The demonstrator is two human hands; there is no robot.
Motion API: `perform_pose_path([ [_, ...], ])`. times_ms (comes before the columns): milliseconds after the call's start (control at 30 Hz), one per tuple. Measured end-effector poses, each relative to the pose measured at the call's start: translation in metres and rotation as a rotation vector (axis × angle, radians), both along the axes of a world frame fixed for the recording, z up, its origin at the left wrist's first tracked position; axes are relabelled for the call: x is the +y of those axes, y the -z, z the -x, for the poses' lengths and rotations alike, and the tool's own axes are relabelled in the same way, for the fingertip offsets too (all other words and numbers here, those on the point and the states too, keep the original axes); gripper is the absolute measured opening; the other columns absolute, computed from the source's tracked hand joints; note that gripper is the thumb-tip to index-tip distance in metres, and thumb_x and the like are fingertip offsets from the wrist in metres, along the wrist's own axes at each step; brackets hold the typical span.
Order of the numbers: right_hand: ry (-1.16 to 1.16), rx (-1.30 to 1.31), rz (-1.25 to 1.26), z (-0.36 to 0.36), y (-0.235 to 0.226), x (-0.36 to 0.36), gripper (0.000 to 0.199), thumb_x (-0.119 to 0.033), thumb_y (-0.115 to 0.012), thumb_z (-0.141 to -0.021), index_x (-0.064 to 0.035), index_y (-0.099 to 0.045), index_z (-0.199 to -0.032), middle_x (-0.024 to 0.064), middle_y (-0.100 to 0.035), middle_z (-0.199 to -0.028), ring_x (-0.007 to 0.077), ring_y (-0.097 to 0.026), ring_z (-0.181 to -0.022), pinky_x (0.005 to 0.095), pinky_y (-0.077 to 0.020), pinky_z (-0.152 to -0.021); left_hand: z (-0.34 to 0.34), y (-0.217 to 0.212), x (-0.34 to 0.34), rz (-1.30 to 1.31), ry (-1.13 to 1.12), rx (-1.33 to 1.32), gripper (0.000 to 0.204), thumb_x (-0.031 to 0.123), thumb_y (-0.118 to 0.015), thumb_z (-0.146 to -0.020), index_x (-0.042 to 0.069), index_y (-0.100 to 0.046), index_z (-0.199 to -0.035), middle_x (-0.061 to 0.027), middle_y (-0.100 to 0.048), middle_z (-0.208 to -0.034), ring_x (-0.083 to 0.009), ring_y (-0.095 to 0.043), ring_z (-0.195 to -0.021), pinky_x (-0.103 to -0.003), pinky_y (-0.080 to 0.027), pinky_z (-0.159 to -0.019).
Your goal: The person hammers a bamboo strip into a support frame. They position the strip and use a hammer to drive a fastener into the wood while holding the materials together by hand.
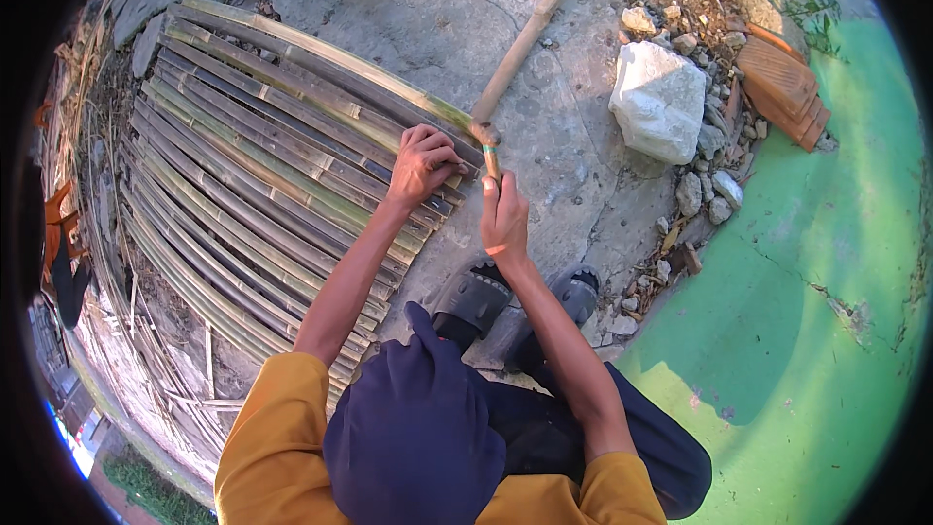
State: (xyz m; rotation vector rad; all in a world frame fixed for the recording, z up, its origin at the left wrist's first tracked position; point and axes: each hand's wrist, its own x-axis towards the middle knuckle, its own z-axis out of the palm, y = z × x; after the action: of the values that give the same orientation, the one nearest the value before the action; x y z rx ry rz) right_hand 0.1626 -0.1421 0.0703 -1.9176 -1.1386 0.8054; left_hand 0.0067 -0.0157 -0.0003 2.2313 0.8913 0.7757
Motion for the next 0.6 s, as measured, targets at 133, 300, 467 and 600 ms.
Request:
perform_pose_path([
  [133,-0.094,-0.064,0.024,0.008,0.002,-0.025,0.026,-0.025,-0.050,-0.111,-0.0004,-0.056,-0.117,0.0283,-0.064,-0.082,0.0507,-0.063,-0.074,0.0554,-0.0460,-0.063,0.000,-0.002,-0.001,0.014,-0.012,0.022,0.020,0.021,-0.086,-0.068,0.014,-0.072,-0.081,0.0039,-0.068,-0.092,-0.0214,-0.061,-0.105,-0.042,-0.041,-0.100],
  [300,-0.112,-0.140,0.106,0.017,0.007,-0.037,0.023,-0.021,-0.051,-0.110,-0.0015,-0.056,-0.122,0.0281,-0.067,-0.087,0.0515,-0.066,-0.081,0.0564,-0.0497,-0.067,-0.001,-0.004,0.000,-0.004,-0.032,0.041,0.017,0.016,-0.083,-0.068,0.013,-0.070,-0.078,0.0039,-0.067,-0.088,-0.0208,-0.060,-0.103,-0.044,-0.037,-0.102],
  [467,-0.076,-0.098,0.073,0.016,0.002,-0.043,0.022,-0.020,-0.052,-0.110,-0.0016,-0.056,-0.122,0.0283,-0.067,-0.087,0.0514,-0.066,-0.081,0.0564,-0.0496,-0.067,0.000,-0.008,0.002,0.025,-0.024,0.082,0.017,0.013,-0.082,-0.067,0.013,-0.072,-0.080,0.0043,-0.070,-0.090,-0.0208,-0.061,-0.105,-0.044,-0.036,-0.100],
  [600,-0.138,-0.132,0.162,0.016,0.005,-0.034,0.020,-0.016,-0.053,-0.109,-0.0013,-0.056,-0.122,0.0280,-0.067,-0.085,0.0516,-0.066,-0.079,0.0562,-0.0497,-0.065,0.002,-0.006,0.002,0.021,-0.057,0.073,0.017,0.013,-0.082,-0.067,0.014,-0.072,-0.080,0.0044,-0.070,-0.090,-0.0212,-0.060,-0.105,-0.044,-0.036,-0.101],
])
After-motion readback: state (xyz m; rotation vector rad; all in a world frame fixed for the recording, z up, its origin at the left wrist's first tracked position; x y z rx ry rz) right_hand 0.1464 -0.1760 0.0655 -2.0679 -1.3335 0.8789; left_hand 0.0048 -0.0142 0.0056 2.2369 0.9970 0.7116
